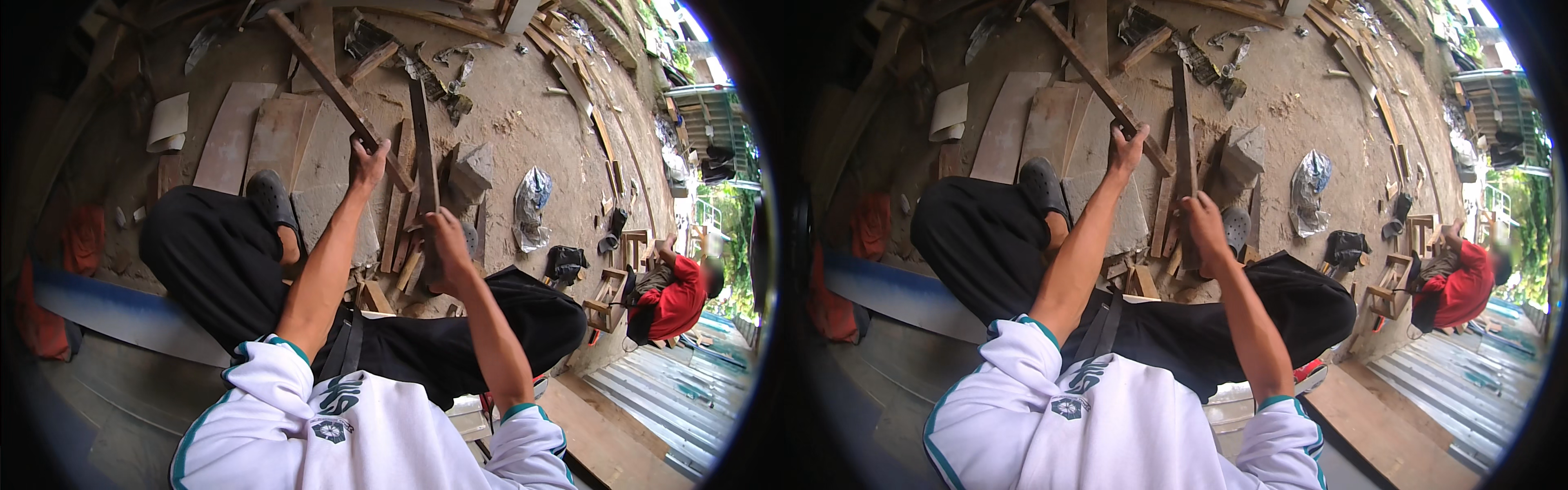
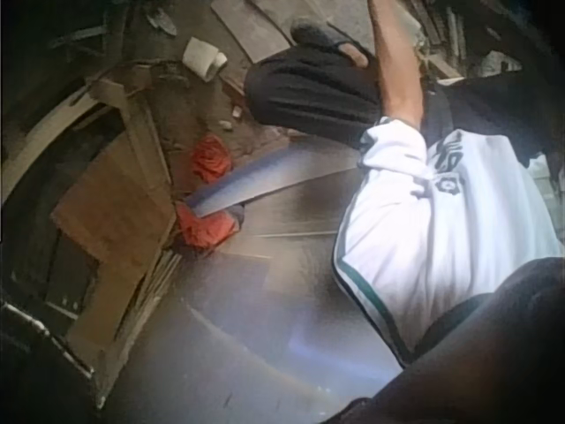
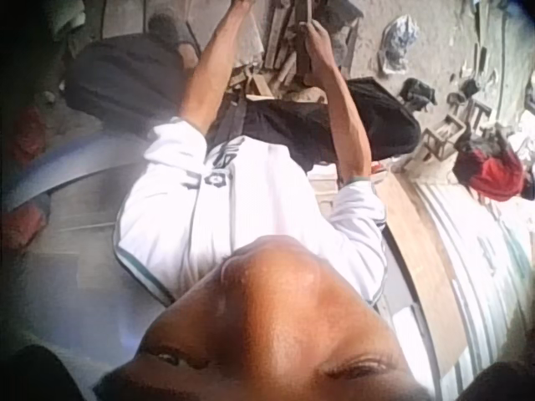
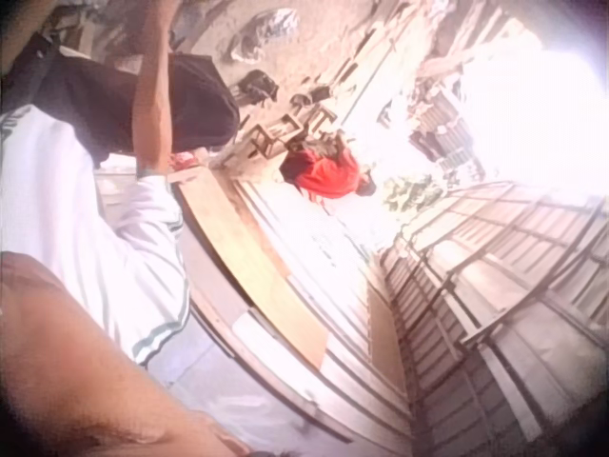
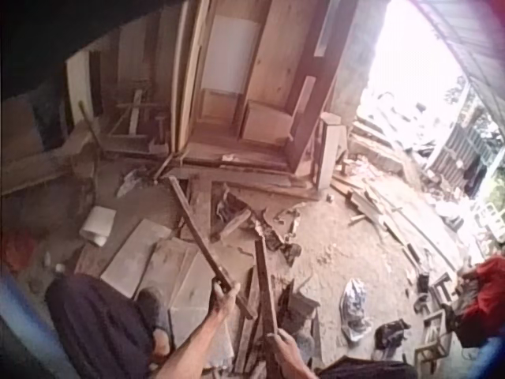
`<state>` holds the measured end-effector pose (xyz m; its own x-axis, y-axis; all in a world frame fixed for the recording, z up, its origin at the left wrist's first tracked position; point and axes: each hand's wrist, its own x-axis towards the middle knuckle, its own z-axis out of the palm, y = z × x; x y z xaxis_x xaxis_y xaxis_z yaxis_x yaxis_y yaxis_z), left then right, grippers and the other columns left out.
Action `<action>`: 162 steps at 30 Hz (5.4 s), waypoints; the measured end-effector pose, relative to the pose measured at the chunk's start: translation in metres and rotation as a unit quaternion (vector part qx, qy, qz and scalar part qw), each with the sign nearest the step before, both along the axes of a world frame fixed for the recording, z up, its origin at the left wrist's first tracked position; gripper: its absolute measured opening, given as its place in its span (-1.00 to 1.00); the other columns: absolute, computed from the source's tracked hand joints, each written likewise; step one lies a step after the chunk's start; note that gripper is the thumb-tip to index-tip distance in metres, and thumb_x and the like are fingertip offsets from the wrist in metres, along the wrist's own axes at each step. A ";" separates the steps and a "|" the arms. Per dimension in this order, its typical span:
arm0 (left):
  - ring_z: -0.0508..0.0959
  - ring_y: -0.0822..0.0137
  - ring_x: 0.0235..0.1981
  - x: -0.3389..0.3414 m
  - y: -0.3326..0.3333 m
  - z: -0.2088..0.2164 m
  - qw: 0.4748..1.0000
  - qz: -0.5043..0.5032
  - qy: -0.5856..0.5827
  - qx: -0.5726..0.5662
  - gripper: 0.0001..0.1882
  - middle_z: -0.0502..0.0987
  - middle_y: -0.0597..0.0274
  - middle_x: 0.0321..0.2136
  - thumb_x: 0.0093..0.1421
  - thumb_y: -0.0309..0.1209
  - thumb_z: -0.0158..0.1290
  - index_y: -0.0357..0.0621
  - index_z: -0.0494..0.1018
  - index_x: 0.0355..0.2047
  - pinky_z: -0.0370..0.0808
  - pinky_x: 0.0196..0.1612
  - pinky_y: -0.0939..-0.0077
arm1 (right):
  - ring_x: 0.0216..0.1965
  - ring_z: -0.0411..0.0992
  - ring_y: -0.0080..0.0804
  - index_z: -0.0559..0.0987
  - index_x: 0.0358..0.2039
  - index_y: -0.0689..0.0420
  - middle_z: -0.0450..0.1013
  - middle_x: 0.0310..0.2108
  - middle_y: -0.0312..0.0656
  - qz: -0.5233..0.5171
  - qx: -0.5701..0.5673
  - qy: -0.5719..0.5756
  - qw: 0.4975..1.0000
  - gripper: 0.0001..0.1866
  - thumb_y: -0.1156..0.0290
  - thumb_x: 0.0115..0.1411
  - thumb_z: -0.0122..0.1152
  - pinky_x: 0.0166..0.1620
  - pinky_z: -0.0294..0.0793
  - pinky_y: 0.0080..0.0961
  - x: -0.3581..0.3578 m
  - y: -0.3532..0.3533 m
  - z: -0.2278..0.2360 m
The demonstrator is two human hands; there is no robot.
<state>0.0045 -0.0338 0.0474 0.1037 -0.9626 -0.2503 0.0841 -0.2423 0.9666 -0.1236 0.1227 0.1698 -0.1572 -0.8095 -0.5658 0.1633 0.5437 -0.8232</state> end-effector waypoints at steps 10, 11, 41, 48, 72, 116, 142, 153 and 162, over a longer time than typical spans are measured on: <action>0.53 0.27 -0.17 0.003 0.021 -0.034 0.980 -0.157 0.110 0.045 -0.52 0.46 0.19 -0.21 0.04 -0.43 0.25 -0.15 0.29 -0.06 0.51 -0.06 0.35 | -0.31 0.46 -0.52 0.28 0.26 -0.06 0.53 -0.17 -0.22 0.163 0.072 0.075 0.981 -0.34 0.45 0.09 0.10 -0.26 0.45 -0.59 -0.094 -0.035 0.067; 0.54 0.26 -0.17 0.002 0.025 -0.034 0.974 -0.157 0.149 0.060 -0.52 0.45 0.19 -0.22 0.04 -0.46 0.24 -0.16 0.28 -0.07 0.52 -0.06 0.34 | -0.26 0.45 -0.51 0.28 0.27 -0.06 0.50 -0.12 -0.20 0.184 0.053 0.094 0.977 -0.34 0.42 0.09 0.11 -0.20 0.44 -0.57 -0.099 -0.036 0.065; 0.50 0.15 -0.14 0.023 -0.028 -0.079 0.977 -0.025 -0.114 0.180 -0.16 0.46 -0.08 -0.11 -0.19 -0.39 0.36 -0.48 0.20 0.05 0.47 -0.07 0.37 | -0.42 0.40 -0.54 0.33 0.20 0.15 0.41 -0.37 -0.33 0.028 -0.051 -0.002 0.998 -0.40 0.28 0.18 0.27 -0.30 0.48 -0.53 -0.091 -0.100 -0.048; 0.55 0.17 -0.25 0.029 -0.038 -0.115 0.974 -0.058 -0.078 0.203 -0.29 0.48 -0.03 -0.23 -0.20 -0.45 0.34 -0.46 0.24 -0.06 0.53 -0.21 0.36 | -0.52 0.31 -0.64 0.58 -0.13 0.23 0.44 -0.51 -0.35 0.062 -0.114 0.160 0.979 -0.46 0.05 0.05 0.41 -0.48 0.33 -0.63 -0.073 -0.108 -0.094; 0.51 0.17 -0.11 0.040 -0.035 -0.108 0.973 -0.084 0.109 0.187 -0.39 0.35 0.00 -0.05 0.09 -0.48 0.11 -0.26 0.02 0.06 0.56 -0.05 0.12 | -0.16 0.54 -0.16 0.54 -0.07 0.24 0.54 -0.15 0.01 0.136 -0.240 0.248 0.929 -0.57 0.22 0.14 0.31 -0.09 0.49 -0.38 -0.023 -0.120 -0.126; 0.45 0.11 -0.04 0.054 -0.066 -0.134 0.968 -0.104 0.078 0.217 -0.53 0.34 -0.02 -0.08 0.11 -0.39 0.08 -0.30 0.12 -0.07 0.48 0.03 0.12 | -0.15 0.51 -0.18 0.54 -0.12 0.15 0.55 -0.24 -0.07 0.133 -0.200 0.303 0.922 -0.58 0.08 0.16 0.25 -0.07 0.42 -0.36 -0.025 -0.144 -0.131; 0.46 0.12 -0.02 0.065 -0.082 -0.128 0.972 -0.098 0.004 0.214 -0.57 0.37 0.01 -0.06 0.15 -0.37 0.03 -0.32 0.21 -0.03 0.46 -0.02 0.14 | -0.30 0.50 -0.06 0.58 -0.21 0.11 0.53 -0.38 -0.04 0.137 -0.225 0.369 0.891 -0.62 0.04 0.19 0.19 -0.22 0.42 -0.29 -0.006 -0.154 -0.118; 0.44 0.15 -0.03 0.069 -0.087 -0.124 0.969 -0.133 -0.023 0.207 -0.56 0.37 0.00 -0.07 0.16 -0.36 0.01 -0.32 0.21 -0.01 0.48 -0.07 0.22 | -0.32 0.49 -0.07 0.58 -0.28 0.13 0.54 -0.39 -0.06 0.128 -0.240 0.396 0.877 -0.65 0.07 0.19 0.19 -0.24 0.42 -0.27 0.004 -0.161 -0.116; 0.48 0.14 -0.07 0.066 -0.089 -0.132 0.971 -0.120 -0.047 0.204 -0.28 0.41 -0.17 -0.03 0.06 -0.28 0.02 -0.54 0.12 0.14 0.45 -0.08 0.33 | -0.31 0.51 -0.06 0.58 -0.25 0.12 0.54 -0.37 -0.04 0.140 -0.232 0.403 0.874 -0.66 0.08 0.20 0.18 -0.25 0.42 -0.27 0.005 -0.166 -0.118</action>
<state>0.0701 -0.1227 -0.0848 -0.0707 -0.7849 -0.6156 -0.1050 -0.6079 0.7871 -0.1189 -0.0436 0.0522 -0.1125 -0.9930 0.0357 -0.6568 0.0474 -0.7526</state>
